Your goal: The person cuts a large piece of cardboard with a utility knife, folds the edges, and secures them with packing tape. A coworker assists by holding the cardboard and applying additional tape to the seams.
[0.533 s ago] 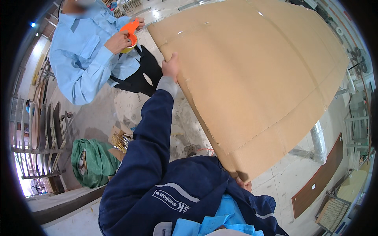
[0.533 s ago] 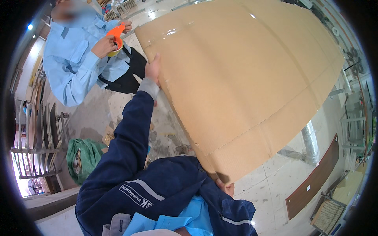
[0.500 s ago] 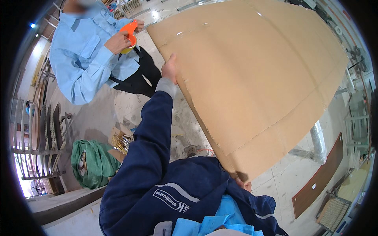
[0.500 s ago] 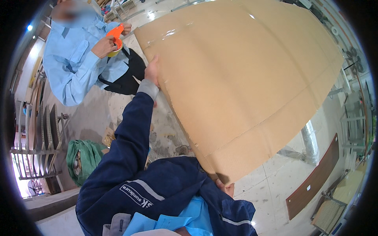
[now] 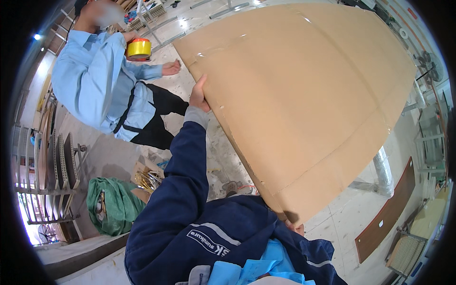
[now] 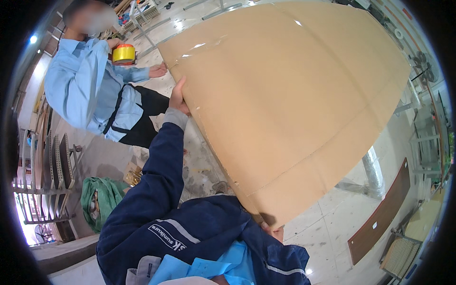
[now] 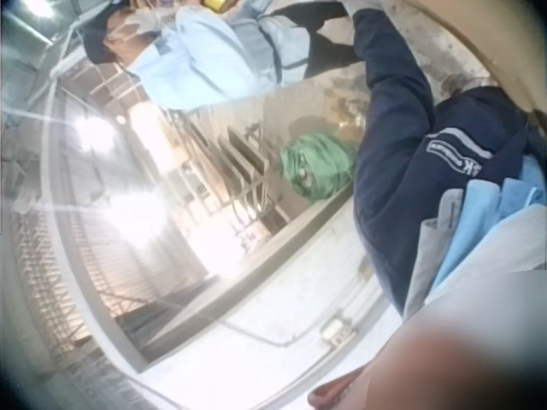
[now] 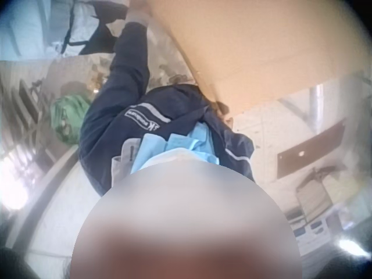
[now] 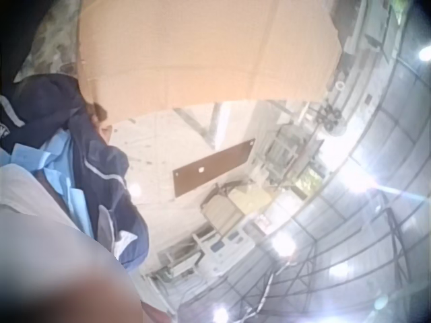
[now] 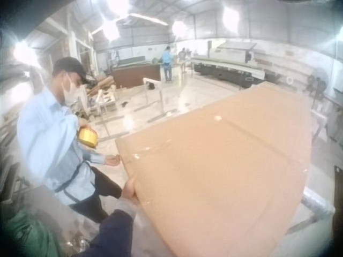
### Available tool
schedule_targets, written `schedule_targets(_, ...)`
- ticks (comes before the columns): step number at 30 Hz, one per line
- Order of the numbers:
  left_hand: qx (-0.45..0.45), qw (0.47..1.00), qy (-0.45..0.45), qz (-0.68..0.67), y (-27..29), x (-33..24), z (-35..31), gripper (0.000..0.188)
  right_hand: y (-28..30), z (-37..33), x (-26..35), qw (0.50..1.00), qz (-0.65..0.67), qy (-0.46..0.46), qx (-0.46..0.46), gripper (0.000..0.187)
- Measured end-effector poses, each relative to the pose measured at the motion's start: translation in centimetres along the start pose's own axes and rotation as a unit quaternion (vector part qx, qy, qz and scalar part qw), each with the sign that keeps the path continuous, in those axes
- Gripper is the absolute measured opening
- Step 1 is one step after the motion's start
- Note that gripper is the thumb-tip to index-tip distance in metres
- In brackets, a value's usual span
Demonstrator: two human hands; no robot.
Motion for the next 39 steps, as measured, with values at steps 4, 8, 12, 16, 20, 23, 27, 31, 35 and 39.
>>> schedule_targets(4,-0.001,0.999,-0.001,-0.033,0.3,0.3,0.5,0.051,0.3,0.2,-0.8,0.999,0.008,0.045,-0.011,0.037)
schedule_targets(8,-0.034,0.998,-0.011,-0.047,0.2,0.6,0.7,0.051,0.0,0.1,-0.9,0.999,0.008,0.001,-0.04,0.036)
schedule_targets(12,-0.061,0.997,-0.007,-0.052,0.2,0.5,0.9,0.053,-0.4,-0.1,-0.6,0.999,-0.005,-0.002,-0.052,0.034)
schedule_targets(16,-0.067,0.997,-0.014,-0.036,0.4,0.5,0.9,0.054,0.0,0.4,-1.4,0.998,0.009,0.044,-0.043,0.034)
schedule_targets(20,-0.064,0.997,-0.009,-0.029,0.3,0.6,0.9,0.054,1.4,1.6,-3.8,0.994,-0.054,0.016,-0.098,0.039)
schedule_targets(23,-0.067,0.997,-0.013,-0.023,0.2,0.6,0.8,0.055,2.6,2.3,-5.7,0.985,-0.114,0.012,-0.129,0.042)
schedule_targets(27,-0.073,0.997,-0.014,-0.022,0.1,0.7,0.7,0.055,3.7,2.8,-7.0,0.988,-0.13,0.001,-0.081,0.042)
schedule_targets(31,-0.072,0.997,-0.01,-0.015,0.3,0.7,0.8,0.056,3.6,2.6,-6.5,0.976,-0.179,-0.012,-0.124,0.041)
schedule_targets(35,-0.071,0.997,-0.009,-0.008,0.5,0.7,1.0,0.057,2.4,1.9,-4.7,0.999,-0.027,0.022,-0.033,0.039)
schedule_targets(39,-0.071,0.997,-0.006,-0.011,0.5,0.7,1.0,0.057,1.6,1.3,-3.0,0.999,-0.023,0.034,-0.023,0.038)
Point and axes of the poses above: each hand's wrist, its own z-axis towards the middle knuckle, its own y-axis out of the back of the hand, x = y × z, the point moved 1 cm from there along z, towards the middle knuckle, and after that the axes turned 3 degrees about z, right-handed, at the moved point
